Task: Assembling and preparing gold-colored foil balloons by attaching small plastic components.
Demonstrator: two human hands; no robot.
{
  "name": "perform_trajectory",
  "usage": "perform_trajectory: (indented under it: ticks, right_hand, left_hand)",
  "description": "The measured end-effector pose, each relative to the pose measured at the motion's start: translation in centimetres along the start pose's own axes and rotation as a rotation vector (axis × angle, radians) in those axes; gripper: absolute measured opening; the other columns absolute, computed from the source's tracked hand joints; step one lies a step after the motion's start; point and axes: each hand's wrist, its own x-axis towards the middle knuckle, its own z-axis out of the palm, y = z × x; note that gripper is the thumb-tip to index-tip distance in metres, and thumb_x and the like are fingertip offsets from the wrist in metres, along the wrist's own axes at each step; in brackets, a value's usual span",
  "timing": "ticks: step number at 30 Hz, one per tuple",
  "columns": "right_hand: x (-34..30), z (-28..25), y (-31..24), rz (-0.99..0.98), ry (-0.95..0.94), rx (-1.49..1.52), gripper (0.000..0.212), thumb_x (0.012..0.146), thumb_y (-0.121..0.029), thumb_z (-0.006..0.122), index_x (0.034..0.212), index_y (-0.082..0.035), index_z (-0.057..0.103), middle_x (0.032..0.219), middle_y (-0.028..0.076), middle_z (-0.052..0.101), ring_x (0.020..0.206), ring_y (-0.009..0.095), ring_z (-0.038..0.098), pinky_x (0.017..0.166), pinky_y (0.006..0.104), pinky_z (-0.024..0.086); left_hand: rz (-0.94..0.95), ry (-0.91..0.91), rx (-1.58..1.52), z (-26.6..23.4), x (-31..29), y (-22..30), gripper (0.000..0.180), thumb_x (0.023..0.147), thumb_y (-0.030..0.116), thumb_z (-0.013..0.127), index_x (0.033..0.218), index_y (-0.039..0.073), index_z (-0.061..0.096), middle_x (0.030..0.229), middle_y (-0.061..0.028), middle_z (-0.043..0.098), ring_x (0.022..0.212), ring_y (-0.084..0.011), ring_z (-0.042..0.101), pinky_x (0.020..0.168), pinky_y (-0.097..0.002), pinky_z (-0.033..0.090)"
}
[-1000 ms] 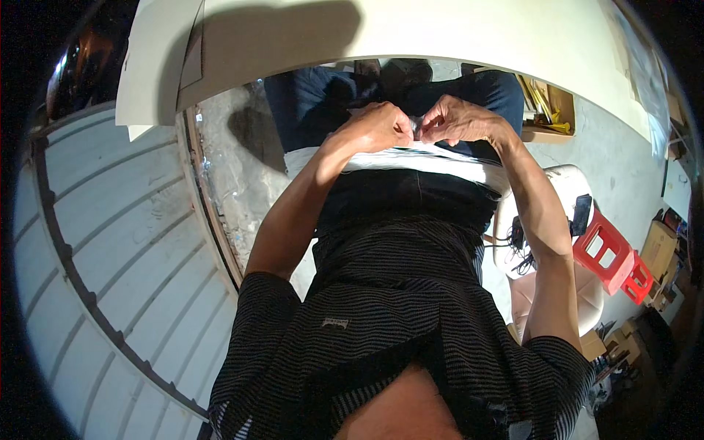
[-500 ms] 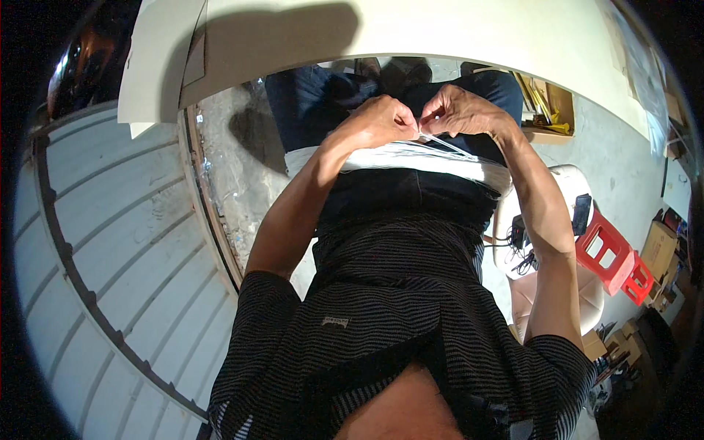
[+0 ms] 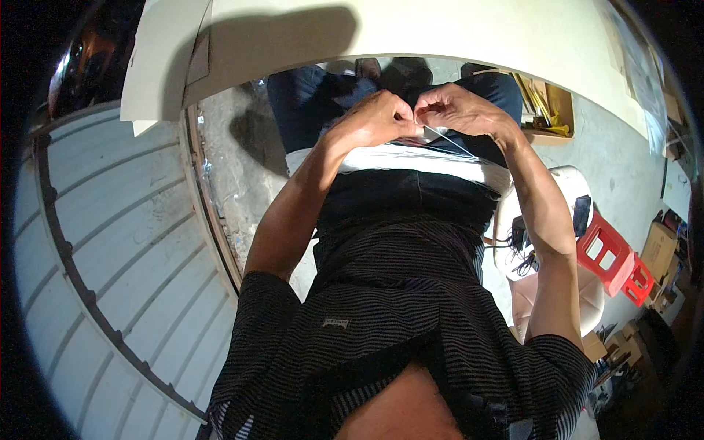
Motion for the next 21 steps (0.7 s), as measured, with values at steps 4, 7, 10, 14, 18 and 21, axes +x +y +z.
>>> perform_trajectory:
  ticks: [4,7,10,14,18,21]
  right_hand:
    - [-0.6,0.4,-1.0,-0.03,0.015,0.063,0.026,0.096,-0.025,0.061,0.107,-0.001,0.067,0.091,0.004,0.069,0.085,0.011,0.06,0.08,0.0279,0.048]
    - [-1.4,2.2,-2.5,-0.079,0.168,0.605,0.04,0.103,-0.034,0.054,0.129,-0.004,0.056,0.112,0.005,0.064,0.109,0.014,0.058,0.098,0.0253,0.043]
    - [-0.6,4.6,-1.8,-0.259,-0.02,1.079,0.066,0.099,-0.057,0.045,0.134,0.0,0.047,0.119,0.009,0.06,0.113,0.018,0.059,0.106,0.0328,0.044]
    - [-0.8,6.6,-3.3,-0.197,0.079,0.92,0.06,0.097,-0.061,0.049,0.111,-0.004,0.059,0.093,0.001,0.059,0.083,0.01,0.054,0.083,0.0296,0.049]
    - [-1.8,3.8,-5.4,-0.127,-0.057,0.603,0.029,0.097,-0.033,0.066,0.098,-0.004,0.068,0.07,-0.003,0.057,0.063,0.005,0.047,0.059,0.0244,0.041]
    - [-2.7,1.6,-6.6,-0.104,0.067,0.228,0.02,0.094,-0.023,0.069,0.097,-0.004,0.075,0.074,0.0,0.067,0.066,0.006,0.053,0.058,0.0272,0.043]
  left_hand:
    - [-0.031,0.125,-0.007,-0.8,-0.5,0.6,0.023,0.088,0.022,0.073,0.093,-0.001,0.074,0.073,-0.01,0.07,0.064,-0.012,0.061,0.061,-0.0315,0.048]
    - [0.006,0.047,-0.479,-2.3,-1.9,1.6,0.02,0.096,0.019,0.065,0.092,-0.001,0.07,0.074,-0.0017,0.066,0.058,-0.0043,0.051,0.054,-0.0219,0.04]
    - [-0.005,0.001,-0.748,-2.2,-2.4,2.0,0.02,0.099,0.018,0.059,0.095,0.0,0.066,0.077,-0.001,0.063,0.06,-0.0046,0.051,0.054,-0.0209,0.041]
    - [0.014,0.024,-0.976,-2.6,-3.4,3.1,0.017,0.101,0.014,0.054,0.099,0.0,0.062,0.077,-0.0021,0.06,0.063,-0.0057,0.054,0.057,-0.0203,0.044]
    - [0.019,0.041,-0.76,-4.4,-5.0,4.1,0.015,0.098,0.011,0.058,0.104,-0.002,0.062,0.077,-0.0052,0.062,0.057,-0.0066,0.052,0.052,-0.0215,0.043]
    - [0.026,0.003,-0.511,-5.0,-6.5,2.8,0.018,0.096,0.011,0.06,0.107,-0.002,0.066,0.076,-0.0031,0.063,0.058,-0.0066,0.053,0.053,-0.0237,0.043]
